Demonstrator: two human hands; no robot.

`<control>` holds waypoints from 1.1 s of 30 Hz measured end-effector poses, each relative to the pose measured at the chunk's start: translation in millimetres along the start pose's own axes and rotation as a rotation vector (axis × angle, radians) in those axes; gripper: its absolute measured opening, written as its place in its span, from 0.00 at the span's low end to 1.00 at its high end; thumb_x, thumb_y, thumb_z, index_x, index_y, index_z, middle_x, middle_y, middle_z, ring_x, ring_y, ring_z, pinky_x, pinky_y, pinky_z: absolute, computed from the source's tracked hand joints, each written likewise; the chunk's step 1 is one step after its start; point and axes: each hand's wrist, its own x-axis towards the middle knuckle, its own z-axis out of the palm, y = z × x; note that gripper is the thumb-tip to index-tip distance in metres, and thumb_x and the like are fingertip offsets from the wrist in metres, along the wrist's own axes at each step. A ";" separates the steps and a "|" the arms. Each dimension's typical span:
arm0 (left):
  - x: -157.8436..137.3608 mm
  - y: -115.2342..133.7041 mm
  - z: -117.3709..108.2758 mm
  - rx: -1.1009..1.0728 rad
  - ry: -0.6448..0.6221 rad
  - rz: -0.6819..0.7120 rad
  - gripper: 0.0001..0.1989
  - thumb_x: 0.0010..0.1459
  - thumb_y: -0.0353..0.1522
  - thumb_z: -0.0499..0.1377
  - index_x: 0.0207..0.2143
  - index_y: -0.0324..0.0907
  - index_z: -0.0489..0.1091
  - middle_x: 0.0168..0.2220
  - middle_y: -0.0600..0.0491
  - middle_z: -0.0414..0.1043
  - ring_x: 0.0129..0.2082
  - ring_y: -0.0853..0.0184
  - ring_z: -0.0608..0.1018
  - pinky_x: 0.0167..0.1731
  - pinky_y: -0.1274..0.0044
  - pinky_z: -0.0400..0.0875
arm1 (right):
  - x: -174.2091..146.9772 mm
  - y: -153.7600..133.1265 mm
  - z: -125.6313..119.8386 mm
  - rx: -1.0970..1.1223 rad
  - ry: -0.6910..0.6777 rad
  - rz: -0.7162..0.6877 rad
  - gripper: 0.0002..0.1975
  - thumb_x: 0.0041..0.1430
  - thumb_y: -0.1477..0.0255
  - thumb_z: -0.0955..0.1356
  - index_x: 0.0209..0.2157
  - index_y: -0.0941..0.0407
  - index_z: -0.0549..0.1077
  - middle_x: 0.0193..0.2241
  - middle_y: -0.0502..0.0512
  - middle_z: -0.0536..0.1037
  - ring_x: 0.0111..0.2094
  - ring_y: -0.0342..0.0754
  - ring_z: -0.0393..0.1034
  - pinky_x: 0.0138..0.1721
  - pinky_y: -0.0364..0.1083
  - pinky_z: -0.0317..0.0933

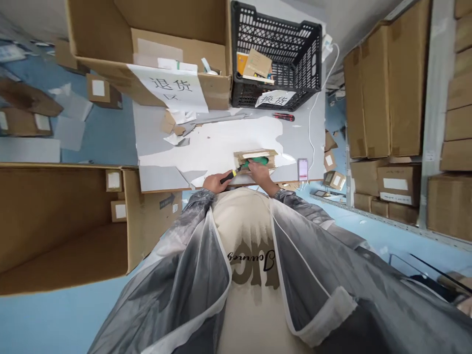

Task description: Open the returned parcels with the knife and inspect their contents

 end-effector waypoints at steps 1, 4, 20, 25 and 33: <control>-2.0 -3.7 -0.3 0.001 -0.014 0.014 0.34 0.79 0.48 0.67 0.82 0.52 0.81 0.59 0.41 0.93 0.56 0.44 0.93 0.53 0.66 0.84 | 2.6 -0.9 -3.6 -0.013 -0.008 0.012 0.22 0.76 0.77 0.74 0.68 0.56 0.83 0.81 0.71 0.77 0.66 0.66 0.84 0.63 0.58 0.83; -7.0 -10.3 -1.7 -0.033 -0.004 0.009 0.33 0.78 0.48 0.68 0.80 0.50 0.83 0.57 0.41 0.94 0.56 0.43 0.93 0.56 0.65 0.86 | 12.1 -3.7 -12.5 -0.031 -0.015 -0.014 0.23 0.76 0.79 0.72 0.68 0.56 0.84 0.84 0.67 0.73 0.69 0.66 0.81 0.66 0.58 0.81; -5.1 -12.0 -17.2 -0.162 0.062 -0.135 0.37 0.79 0.56 0.67 0.80 0.46 0.83 0.60 0.40 0.93 0.57 0.41 0.93 0.62 0.58 0.88 | -43.0 16.6 16.3 0.289 0.199 0.281 0.25 0.91 0.62 0.64 0.60 0.58 0.92 0.66 0.74 0.84 0.70 0.69 0.73 0.78 0.64 0.68; -35.1 -30.4 -42.1 -0.094 0.076 -0.087 0.37 0.82 0.54 0.62 0.80 0.44 0.81 0.65 0.37 0.91 0.66 0.44 0.91 0.69 0.62 0.84 | -12.4 37.7 21.5 0.293 0.302 0.576 0.25 0.80 0.61 0.75 0.68 0.64 0.81 0.68 0.82 0.77 0.67 0.74 0.74 0.68 0.65 0.75; -11.8 -72.9 -54.8 -0.010 0.160 -0.524 0.44 0.76 0.49 0.70 0.85 0.38 0.73 0.63 0.34 0.90 0.65 0.39 0.90 0.65 0.57 0.86 | 11.9 38.4 30.5 0.482 0.297 0.611 0.23 0.86 0.62 0.64 0.68 0.62 0.78 0.61 0.77 0.86 0.61 0.70 0.81 0.64 0.60 0.75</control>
